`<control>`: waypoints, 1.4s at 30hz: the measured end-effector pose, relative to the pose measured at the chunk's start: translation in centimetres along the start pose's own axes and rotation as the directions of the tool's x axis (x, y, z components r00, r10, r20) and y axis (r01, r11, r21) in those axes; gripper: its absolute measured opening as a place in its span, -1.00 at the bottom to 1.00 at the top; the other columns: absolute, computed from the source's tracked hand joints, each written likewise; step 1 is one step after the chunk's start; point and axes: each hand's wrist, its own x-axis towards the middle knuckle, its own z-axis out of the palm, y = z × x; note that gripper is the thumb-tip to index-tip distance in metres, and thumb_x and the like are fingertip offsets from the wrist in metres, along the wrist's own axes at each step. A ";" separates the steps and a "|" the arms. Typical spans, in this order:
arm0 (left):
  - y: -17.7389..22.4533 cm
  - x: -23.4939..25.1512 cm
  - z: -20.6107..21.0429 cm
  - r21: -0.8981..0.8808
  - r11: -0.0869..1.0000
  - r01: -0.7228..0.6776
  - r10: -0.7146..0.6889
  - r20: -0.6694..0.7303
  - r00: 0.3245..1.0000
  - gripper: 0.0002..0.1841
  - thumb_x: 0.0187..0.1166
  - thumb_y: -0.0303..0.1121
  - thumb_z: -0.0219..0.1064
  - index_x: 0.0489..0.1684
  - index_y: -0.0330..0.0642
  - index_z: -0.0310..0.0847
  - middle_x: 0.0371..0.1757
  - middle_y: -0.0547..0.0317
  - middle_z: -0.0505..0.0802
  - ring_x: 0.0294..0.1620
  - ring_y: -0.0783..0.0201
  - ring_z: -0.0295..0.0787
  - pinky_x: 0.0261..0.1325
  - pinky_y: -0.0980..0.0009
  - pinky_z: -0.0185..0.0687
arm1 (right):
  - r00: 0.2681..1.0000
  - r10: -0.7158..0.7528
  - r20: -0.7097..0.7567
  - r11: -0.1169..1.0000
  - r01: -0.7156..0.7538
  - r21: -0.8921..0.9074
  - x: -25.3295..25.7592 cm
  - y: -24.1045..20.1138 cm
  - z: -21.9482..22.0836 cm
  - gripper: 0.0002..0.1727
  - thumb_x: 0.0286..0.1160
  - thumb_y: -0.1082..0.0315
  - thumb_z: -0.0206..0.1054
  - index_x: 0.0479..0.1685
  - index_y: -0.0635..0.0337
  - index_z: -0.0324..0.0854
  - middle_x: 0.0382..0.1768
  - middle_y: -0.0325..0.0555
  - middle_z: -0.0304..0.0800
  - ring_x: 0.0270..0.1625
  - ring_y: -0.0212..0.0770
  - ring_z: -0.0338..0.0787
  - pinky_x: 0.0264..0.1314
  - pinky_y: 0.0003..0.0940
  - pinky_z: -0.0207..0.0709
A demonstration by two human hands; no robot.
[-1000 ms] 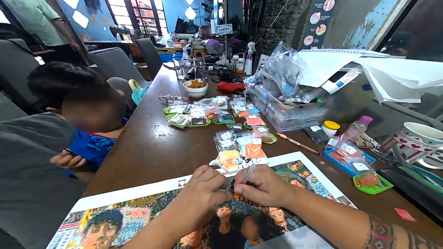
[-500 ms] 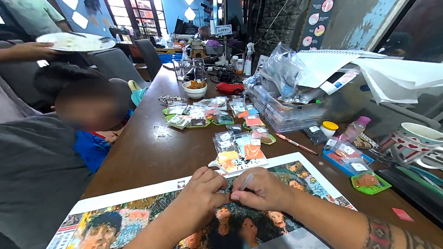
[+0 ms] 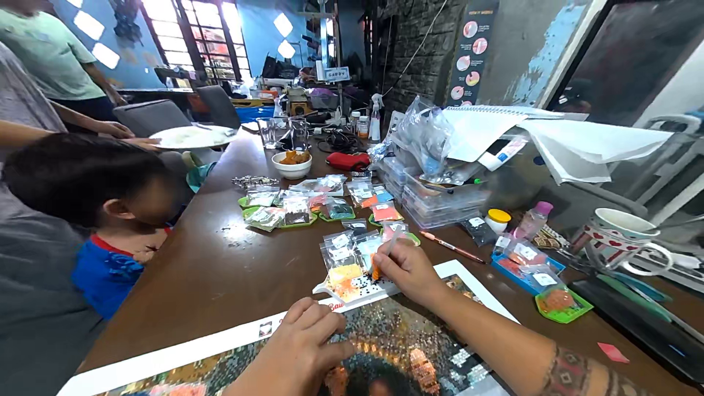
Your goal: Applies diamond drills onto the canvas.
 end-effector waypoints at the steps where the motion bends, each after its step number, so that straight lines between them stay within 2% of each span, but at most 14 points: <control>1: 0.1 0.1 -0.1 -0.005 1.000 0.004 -0.004 0.007 1.000 -0.70 0.58 -0.37 0.20 -0.12 0.32 0.85 -0.09 0.28 0.82 0.07 0.16 0.71 0.33 0.14 0.46 | 1.000 0.001 -0.001 1.000 -0.001 -0.017 0.0 0.1 0.0 -0.73 0.72 0.22 0.21 -0.30 0.18 0.68 -0.59 -0.32 0.61 -0.54 -0.54 0.58 -0.42 -0.60 0.49; 11: 0.2 0.0 -0.4 -0.029 0.999 0.024 -0.023 0.036 0.999 -0.68 0.58 -0.39 0.19 -0.09 0.31 0.87 -0.07 0.27 0.83 0.10 0.16 0.71 0.36 0.16 0.44 | 1.000 0.004 -0.010 0.998 -0.004 -0.068 0.0 0.4 0.1 -0.72 0.72 0.22 0.22 -0.32 0.16 0.67 -0.62 -0.34 0.59 -0.57 -0.55 0.56 -0.46 -0.62 0.46; 18: 0.1 -0.2 0.0 -0.039 0.999 0.025 -0.024 0.011 1.000 -0.69 0.59 -0.38 0.19 -0.11 0.31 0.87 -0.10 0.29 0.82 0.07 0.17 0.70 0.34 0.18 0.45 | 1.000 -0.014 0.002 0.997 0.015 -0.074 0.0 0.7 0.1 -0.72 0.72 0.22 0.22 -0.35 0.15 0.65 -0.62 -0.34 0.57 -0.56 -0.54 0.55 -0.46 -0.62 0.45; 21: 0.1 -0.1 0.0 -0.047 0.998 0.028 -0.028 0.000 1.000 -0.70 0.58 -0.37 0.20 -0.12 0.30 0.86 -0.10 0.28 0.81 0.05 0.16 0.70 0.32 0.18 0.47 | 1.000 -0.013 0.007 0.997 0.013 -0.081 0.0 0.7 0.1 -0.72 0.71 0.21 0.22 -0.31 0.17 0.69 -0.60 -0.31 0.63 -0.55 -0.52 0.60 -0.44 -0.57 0.51; 31: -0.1 -0.3 0.3 -0.043 0.999 0.005 -0.006 -0.028 1.000 -0.68 0.59 -0.38 0.17 -0.11 0.32 0.86 -0.11 0.30 0.81 0.04 0.19 0.69 0.30 0.20 0.46 | 1.000 -0.006 0.003 0.994 0.006 -0.110 0.0 0.4 0.2 -0.73 0.70 0.22 0.24 -0.33 0.16 0.69 -0.61 -0.33 0.62 -0.57 -0.55 0.57 -0.47 -0.61 0.47; 42: -0.3 -0.4 0.5 -0.043 0.999 0.001 -0.004 -0.052 0.999 -0.71 0.63 -0.33 0.13 -0.12 0.29 0.82 -0.12 0.34 0.80 0.06 0.22 0.68 0.33 0.21 0.43 | 0.998 -0.049 -0.049 0.999 0.049 -0.001 -0.3 -0.1 0.4 -0.76 0.69 0.28 0.25 -0.34 0.17 0.68 -0.61 -0.35 0.62 -0.59 -0.58 0.55 -0.50 -0.67 0.45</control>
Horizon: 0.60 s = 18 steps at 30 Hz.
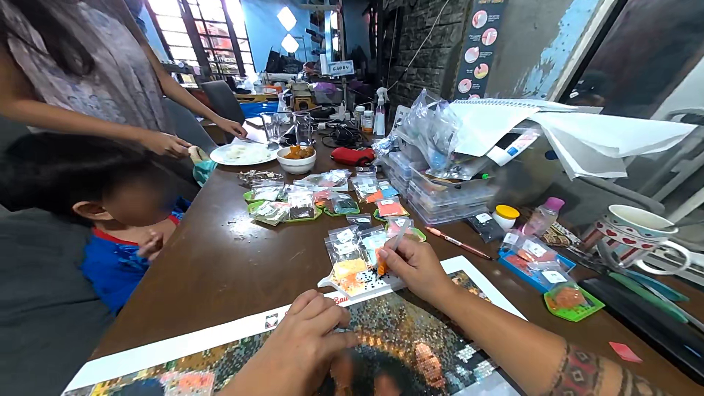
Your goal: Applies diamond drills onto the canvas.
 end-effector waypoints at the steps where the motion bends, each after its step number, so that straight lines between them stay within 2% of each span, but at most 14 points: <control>1: 0.0 0.0 0.0 -0.002 1.000 0.004 -0.004 -0.002 1.000 -0.72 0.62 -0.33 0.14 -0.14 0.28 0.82 -0.12 0.34 0.80 0.06 0.22 0.68 0.33 0.21 0.44 | 1.000 -0.003 0.005 1.000 0.003 0.024 -0.1 -0.2 0.0 -0.77 0.69 0.28 0.24 -0.32 0.17 0.68 -0.60 -0.34 0.63 -0.57 -0.57 0.58 -0.48 -0.66 0.49; 4: 0.0 0.0 -0.1 -0.004 1.000 0.009 -0.009 -0.010 1.000 -0.73 0.62 -0.33 0.14 -0.18 0.25 0.82 -0.12 0.34 0.81 0.06 0.24 0.69 0.30 0.22 0.45 | 0.997 -0.048 0.055 0.992 0.041 0.121 -0.7 -1.2 0.2 -0.77 0.67 0.30 0.22 -0.34 0.17 0.66 -0.56 -0.34 0.68 -0.51 -0.56 0.67 -0.39 -0.65 0.60; 10: 0.2 0.1 -0.4 -0.004 1.000 0.011 -0.011 -0.001 1.000 -0.72 0.54 -0.38 0.17 -0.17 0.23 0.83 -0.11 0.33 0.82 0.06 0.24 0.72 0.34 0.19 0.47 | 0.959 -0.214 0.186 0.955 0.165 0.248 -2.1 -2.7 1.2 -0.68 0.71 0.26 0.25 -0.35 0.31 0.68 -0.54 -0.28 0.67 -0.47 -0.65 0.58 -0.36 -0.72 0.49; 13: 0.2 0.1 -0.3 -0.008 1.000 0.011 -0.011 0.001 1.000 -0.72 0.55 -0.38 0.17 -0.17 0.23 0.83 -0.12 0.32 0.82 0.05 0.24 0.72 0.32 0.19 0.48 | 0.942 -0.257 0.214 0.943 0.197 0.267 -2.5 -3.0 1.8 -0.66 0.74 0.24 0.23 -0.35 0.33 0.66 -0.57 -0.25 0.61 -0.49 -0.63 0.53 -0.39 -0.71 0.42; 18: 0.2 0.2 -0.3 -0.004 1.000 0.014 -0.014 0.000 1.000 -0.72 0.52 -0.40 0.17 -0.20 0.22 0.84 -0.12 0.33 0.81 0.04 0.25 0.71 0.34 0.19 0.47 | 0.927 -0.290 0.239 0.942 0.232 0.242 -2.8 -2.9 2.2 -0.63 0.76 0.23 0.22 -0.35 0.37 0.67 -0.56 -0.17 0.64 -0.48 -0.58 0.54 -0.37 -0.69 0.42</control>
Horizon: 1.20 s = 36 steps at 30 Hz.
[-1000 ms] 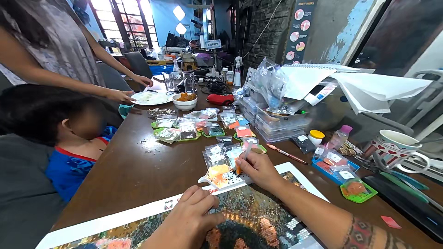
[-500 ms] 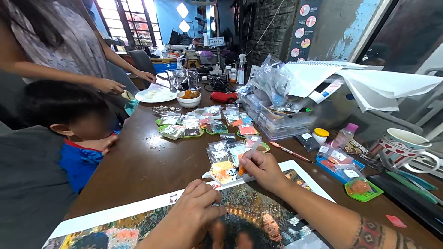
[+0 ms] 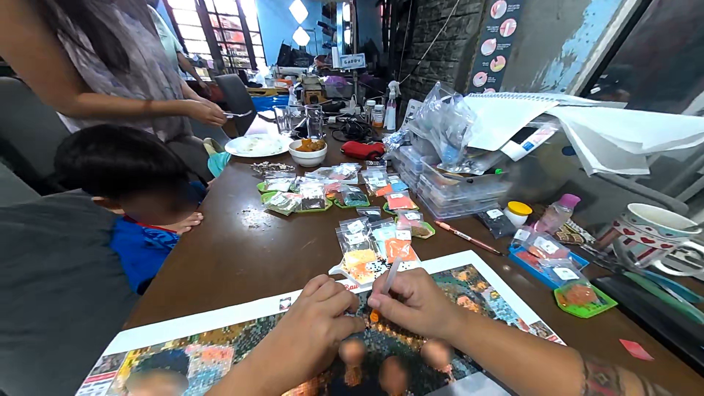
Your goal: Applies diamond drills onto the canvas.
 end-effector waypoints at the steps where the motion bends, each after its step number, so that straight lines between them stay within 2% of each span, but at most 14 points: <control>1: 0.0 0.0 0.0 0.002 1.000 0.000 0.000 0.000 1.000 -0.72 0.53 -0.40 0.17 -0.20 0.22 0.84 -0.12 0.33 0.81 0.04 0.25 0.71 0.34 0.20 0.47 | 1.000 0.004 0.003 1.000 -0.004 -0.003 0.0 0.0 0.0 -0.63 0.75 0.23 0.23 -0.35 0.36 0.67 -0.56 -0.17 0.63 -0.48 -0.58 0.54 -0.37 -0.69 0.41; 21: 0.0 0.1 -0.1 -0.012 1.000 0.001 -0.001 0.007 1.000 -0.73 0.46 -0.42 0.22 -0.22 0.21 0.84 -0.14 0.32 0.81 0.01 0.24 0.71 0.29 0.18 0.50 | 1.000 -0.019 0.017 0.999 0.020 -0.045 0.0 0.2 0.2 -0.63 0.74 0.24 0.23 -0.38 0.34 0.66 -0.62 -0.19 0.57 -0.53 -0.57 0.47 -0.44 -0.70 0.33; 36: 0.0 0.1 -0.2 -0.009 1.000 0.001 -0.001 0.025 1.000 -0.73 0.45 -0.42 0.23 -0.20 0.22 0.85 -0.12 0.32 0.82 0.03 0.23 0.72 0.32 0.17 0.50 | 1.000 -0.015 0.019 0.999 0.016 -0.045 -0.1 0.2 0.3 -0.63 0.75 0.22 0.23 -0.37 0.34 0.67 -0.60 -0.19 0.59 -0.52 -0.57 0.49 -0.42 -0.69 0.35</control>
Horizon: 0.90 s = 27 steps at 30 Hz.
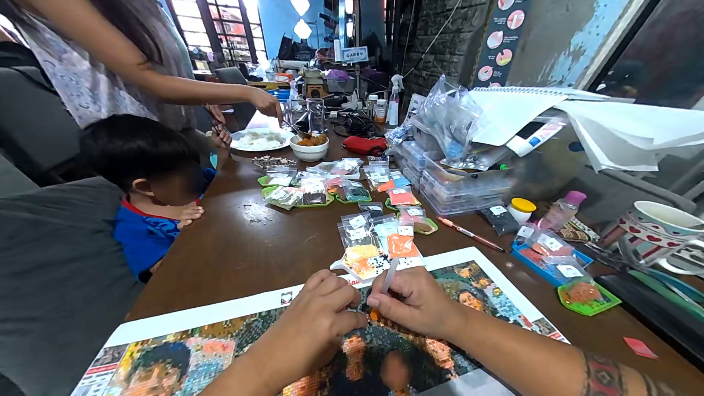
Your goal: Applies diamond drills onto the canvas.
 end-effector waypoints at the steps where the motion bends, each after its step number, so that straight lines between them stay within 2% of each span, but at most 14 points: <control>1: 0.0 0.0 0.0 -0.002 1.000 0.000 0.000 0.001 1.000 -0.73 0.45 -0.42 0.23 -0.20 0.21 0.85 -0.12 0.32 0.82 0.03 0.23 0.72 0.32 0.17 0.50 | 1.000 -0.004 0.001 1.000 0.004 -0.002 0.0 0.0 0.0 -0.63 0.75 0.22 0.23 -0.37 0.34 0.67 -0.59 -0.18 0.60 -0.51 -0.57 0.49 -0.42 -0.69 0.35; 11: 0.0 0.0 0.1 -0.004 1.000 0.002 -0.002 -0.009 1.000 -0.74 0.46 -0.40 0.22 -0.24 0.22 0.84 -0.13 0.32 0.81 0.03 0.25 0.71 0.32 0.20 0.48 | 0.993 -0.112 0.035 0.991 0.115 -0.069 0.1 -0.1 0.2 -0.64 0.75 0.24 0.22 -0.37 0.34 0.66 -0.54 -0.07 0.67 -0.48 -0.43 0.59 -0.39 -0.61 0.44; 14: 0.0 0.0 0.1 0.000 1.000 0.005 -0.005 -0.021 1.000 -0.73 0.50 -0.39 0.20 -0.23 0.22 0.85 -0.13 0.32 0.82 0.02 0.25 0.72 0.30 0.20 0.50 | 1.000 -0.010 0.013 1.000 0.011 -0.014 0.2 -0.4 -0.2 -0.63 0.75 0.22 0.23 -0.36 0.35 0.68 -0.58 -0.16 0.62 -0.51 -0.53 0.52 -0.41 -0.66 0.40; 17: 0.0 -0.1 0.2 0.007 1.000 0.012 -0.012 -0.022 1.000 -0.71 0.53 -0.38 0.16 -0.20 0.22 0.85 -0.12 0.34 0.82 0.04 0.25 0.71 0.30 0.20 0.48 | 0.987 0.112 -0.114 0.993 -0.109 0.039 0.8 -0.5 -1.3 -0.70 0.68 0.28 0.26 -0.37 0.30 0.71 -0.59 -0.29 0.66 -0.52 -0.63 0.57 -0.41 -0.70 0.47; 21: 0.1 0.0 0.2 0.051 0.997 0.066 -0.064 -0.044 0.997 -0.67 0.58 -0.36 0.08 -0.21 0.23 0.85 -0.13 0.38 0.83 0.06 0.26 0.72 0.32 0.21 0.46 | 0.931 0.253 -0.262 0.967 -0.245 0.064 1.2 0.4 -2.7 -0.78 0.68 0.30 0.25 -0.31 0.20 0.69 -0.56 -0.33 0.69 -0.54 -0.56 0.65 -0.43 -0.63 0.58; 25: 0.2 0.2 0.2 0.097 0.990 0.106 -0.098 -0.082 0.992 -0.66 0.62 -0.36 0.05 -0.05 0.21 0.81 -0.13 0.34 0.85 0.04 0.22 0.75 0.25 0.18 0.51 | 0.871 0.352 -0.342 0.934 -0.350 0.068 1.5 1.2 -3.8 -0.79 0.72 0.34 0.23 -0.25 0.21 0.70 -0.53 -0.30 0.71 -0.53 -0.53 0.67 -0.44 -0.62 0.59; 27: 0.2 0.1 0.3 0.076 0.993 0.086 -0.081 -0.064 0.995 -0.65 0.65 -0.36 0.04 -0.02 0.28 0.79 -0.11 0.35 0.82 0.03 0.23 0.72 0.25 0.18 0.49 | 0.844 0.401 -0.357 0.912 -0.403 0.072 1.6 1.5 -4.3 -0.79 0.74 0.35 0.22 -0.23 0.22 0.69 -0.51 -0.28 0.74 -0.51 -0.52 0.71 -0.40 -0.60 0.63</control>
